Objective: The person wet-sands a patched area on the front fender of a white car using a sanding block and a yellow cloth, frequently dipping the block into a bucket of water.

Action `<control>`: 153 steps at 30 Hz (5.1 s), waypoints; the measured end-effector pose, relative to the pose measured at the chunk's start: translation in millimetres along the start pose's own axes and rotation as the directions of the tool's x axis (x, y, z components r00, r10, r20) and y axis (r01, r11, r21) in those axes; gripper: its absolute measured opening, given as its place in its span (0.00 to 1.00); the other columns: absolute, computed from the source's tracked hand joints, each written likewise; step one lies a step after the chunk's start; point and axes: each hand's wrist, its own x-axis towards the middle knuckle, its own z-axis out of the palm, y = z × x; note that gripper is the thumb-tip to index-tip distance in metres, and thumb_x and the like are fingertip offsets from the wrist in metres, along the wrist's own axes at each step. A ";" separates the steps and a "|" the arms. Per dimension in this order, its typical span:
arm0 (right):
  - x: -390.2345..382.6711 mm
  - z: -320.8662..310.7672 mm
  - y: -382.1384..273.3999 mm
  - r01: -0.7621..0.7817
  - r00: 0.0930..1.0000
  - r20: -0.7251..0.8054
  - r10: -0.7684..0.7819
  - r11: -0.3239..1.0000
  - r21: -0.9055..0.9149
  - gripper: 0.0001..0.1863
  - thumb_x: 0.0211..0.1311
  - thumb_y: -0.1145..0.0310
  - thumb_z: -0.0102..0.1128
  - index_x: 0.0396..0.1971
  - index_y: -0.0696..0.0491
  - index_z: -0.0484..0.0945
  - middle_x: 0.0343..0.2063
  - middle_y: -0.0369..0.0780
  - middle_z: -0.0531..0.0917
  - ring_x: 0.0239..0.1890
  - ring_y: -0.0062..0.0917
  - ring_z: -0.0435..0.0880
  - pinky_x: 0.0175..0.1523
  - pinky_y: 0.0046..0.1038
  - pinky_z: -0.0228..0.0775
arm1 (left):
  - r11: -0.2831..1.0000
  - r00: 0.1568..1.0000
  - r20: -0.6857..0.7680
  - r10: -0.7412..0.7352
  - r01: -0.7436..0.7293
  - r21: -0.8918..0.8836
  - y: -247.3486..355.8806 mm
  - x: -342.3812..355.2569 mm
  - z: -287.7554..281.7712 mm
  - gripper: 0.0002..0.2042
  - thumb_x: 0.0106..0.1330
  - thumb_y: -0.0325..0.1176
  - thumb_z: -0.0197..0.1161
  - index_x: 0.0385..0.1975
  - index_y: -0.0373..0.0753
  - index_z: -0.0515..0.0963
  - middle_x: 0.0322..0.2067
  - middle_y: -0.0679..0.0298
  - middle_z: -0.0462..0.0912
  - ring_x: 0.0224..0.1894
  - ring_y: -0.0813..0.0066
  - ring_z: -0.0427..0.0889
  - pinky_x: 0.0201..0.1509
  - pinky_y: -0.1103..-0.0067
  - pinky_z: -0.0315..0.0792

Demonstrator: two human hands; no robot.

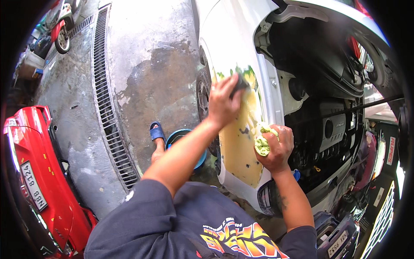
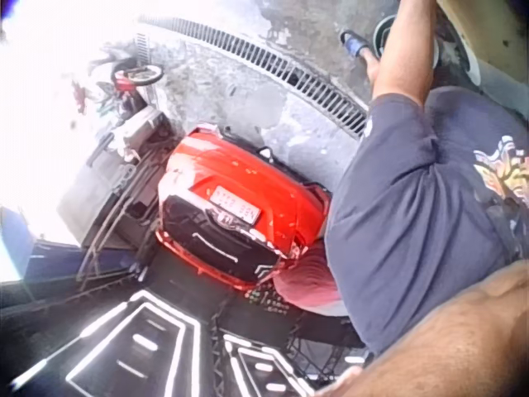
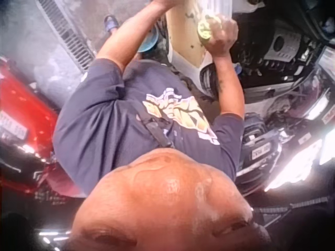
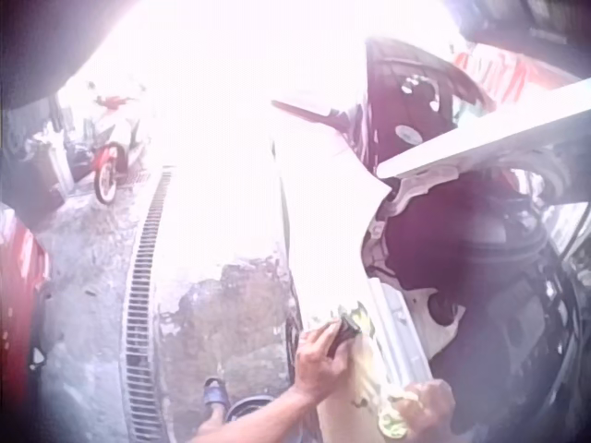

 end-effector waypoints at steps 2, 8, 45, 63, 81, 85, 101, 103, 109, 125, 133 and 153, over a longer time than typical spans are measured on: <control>13.4 9.5 0.0 0.060 0.998 -0.027 -0.060 0.998 0.010 0.12 0.57 0.59 0.70 0.32 0.51 0.80 0.48 0.44 0.86 0.45 0.43 0.83 0.50 0.43 0.75 | 0.991 0.991 0.003 -0.130 0.130 0.041 -28.9 66.3 3.9 0.23 0.66 0.35 0.70 0.59 0.32 0.83 0.56 0.47 0.87 0.57 0.47 0.84 0.67 0.62 0.72; 112.2 59.6 25.7 0.095 0.987 -0.120 -0.111 0.987 -0.127 0.09 0.54 0.61 0.69 0.30 0.49 0.81 0.28 0.39 0.80 0.37 0.38 0.82 0.40 0.40 0.76 | 0.989 0.990 0.035 -0.135 0.133 0.064 -15.4 49.7 -5.6 0.23 0.69 0.36 0.69 0.61 0.31 0.81 0.56 0.46 0.86 0.57 0.42 0.83 0.65 0.61 0.75; 54.2 28.2 17.3 -0.098 0.977 -0.177 0.115 0.990 0.101 0.19 0.42 0.66 0.76 0.33 0.53 0.75 0.35 0.43 0.81 0.37 0.44 0.81 0.42 0.43 0.76 | 0.949 0.952 -0.108 -0.285 0.296 0.105 -24.5 102.3 9.7 0.21 0.69 0.39 0.68 0.57 0.31 0.85 0.50 0.42 0.88 0.55 0.43 0.86 0.64 0.62 0.76; 50.4 26.5 21.8 -0.159 0.971 -0.165 0.173 0.983 0.096 0.19 0.43 0.67 0.75 0.34 0.52 0.76 0.36 0.44 0.81 0.39 0.45 0.82 0.44 0.43 0.77 | 0.992 0.992 0.084 0.091 -0.098 0.084 -10.0 59.7 3.4 0.20 0.66 0.29 0.68 0.57 0.28 0.82 0.52 0.43 0.87 0.53 0.44 0.86 0.62 0.60 0.76; 50.1 24.9 22.7 -0.151 0.967 -0.196 0.165 0.985 0.086 0.15 0.49 0.69 0.73 0.32 0.54 0.75 0.33 0.45 0.79 0.36 0.46 0.80 0.42 0.44 0.75 | 0.990 0.989 0.060 0.135 -0.136 0.028 12.7 16.6 -1.3 0.20 0.65 0.29 0.70 0.56 0.30 0.83 0.53 0.44 0.88 0.55 0.46 0.87 0.65 0.60 0.75; 54.3 32.0 15.9 -0.117 0.972 -0.193 0.133 0.989 0.093 0.15 0.49 0.69 0.73 0.31 0.54 0.74 0.33 0.45 0.79 0.36 0.46 0.80 0.42 0.44 0.75 | 0.981 0.993 -0.009 -0.115 0.115 0.153 -33.4 110.2 -0.1 0.20 0.69 0.34 0.67 0.57 0.32 0.84 0.51 0.45 0.88 0.52 0.47 0.87 0.62 0.61 0.77; 51.2 26.7 18.7 -0.158 0.966 -0.191 0.173 0.983 0.088 0.14 0.49 0.70 0.72 0.30 0.54 0.74 0.33 0.46 0.79 0.36 0.47 0.80 0.42 0.45 0.75 | 0.995 0.990 0.142 0.022 -0.036 0.095 9.3 30.5 -0.1 0.22 0.66 0.33 0.70 0.59 0.34 0.83 0.57 0.47 0.86 0.59 0.44 0.85 0.64 0.62 0.78; 54.7 30.8 17.3 -0.140 0.968 -0.196 0.157 0.985 0.097 0.14 0.50 0.70 0.72 0.31 0.54 0.74 0.33 0.47 0.80 0.36 0.47 0.80 0.43 0.45 0.75 | 0.995 0.996 0.076 -0.050 0.043 0.091 -19.8 75.9 8.0 0.22 0.67 0.35 0.69 0.60 0.34 0.83 0.56 0.46 0.87 0.57 0.45 0.86 0.64 0.62 0.78; 51.6 28.8 16.6 -0.153 0.968 -0.192 0.161 0.987 0.057 0.14 0.51 0.70 0.72 0.31 0.54 0.74 0.33 0.47 0.80 0.36 0.47 0.80 0.43 0.45 0.75 | 0.991 0.990 0.085 -0.109 0.101 0.090 -3.2 55.1 12.0 0.24 0.67 0.37 0.71 0.60 0.32 0.82 0.55 0.45 0.87 0.58 0.44 0.86 0.64 0.60 0.78; 58.9 20.8 13.9 -0.085 0.991 -0.105 0.087 0.996 0.025 0.28 0.42 0.72 0.76 0.50 0.51 0.86 0.50 0.42 0.87 0.49 0.40 0.85 0.54 0.39 0.79 | 0.989 0.988 -0.053 -0.146 0.146 -0.014 -27.7 66.3 18.3 0.22 0.69 0.39 0.69 0.59 0.34 0.84 0.53 0.46 0.88 0.55 0.49 0.89 0.64 0.64 0.79; 54.1 20.9 15.6 -0.090 0.990 -0.103 0.094 0.995 0.050 0.26 0.44 0.73 0.73 0.49 0.52 0.84 0.45 0.43 0.86 0.48 0.41 0.85 0.54 0.40 0.79 | 0.993 0.993 0.014 -0.115 0.115 -0.039 0.0 -30.9 -10.0 0.22 0.64 0.34 0.73 0.57 0.31 0.83 0.51 0.44 0.88 0.54 0.48 0.87 0.71 0.55 0.69; 59.5 28.0 13.7 -0.078 0.990 -0.112 0.084 0.995 0.055 0.25 0.46 0.73 0.72 0.50 0.53 0.83 0.43 0.44 0.84 0.45 0.43 0.84 0.53 0.41 0.78 | 0.976 0.971 -0.103 -0.216 0.212 -0.051 -32.6 43.2 10.6 0.20 0.64 0.36 0.74 0.53 0.33 0.86 0.47 0.45 0.89 0.52 0.48 0.86 0.62 0.62 0.77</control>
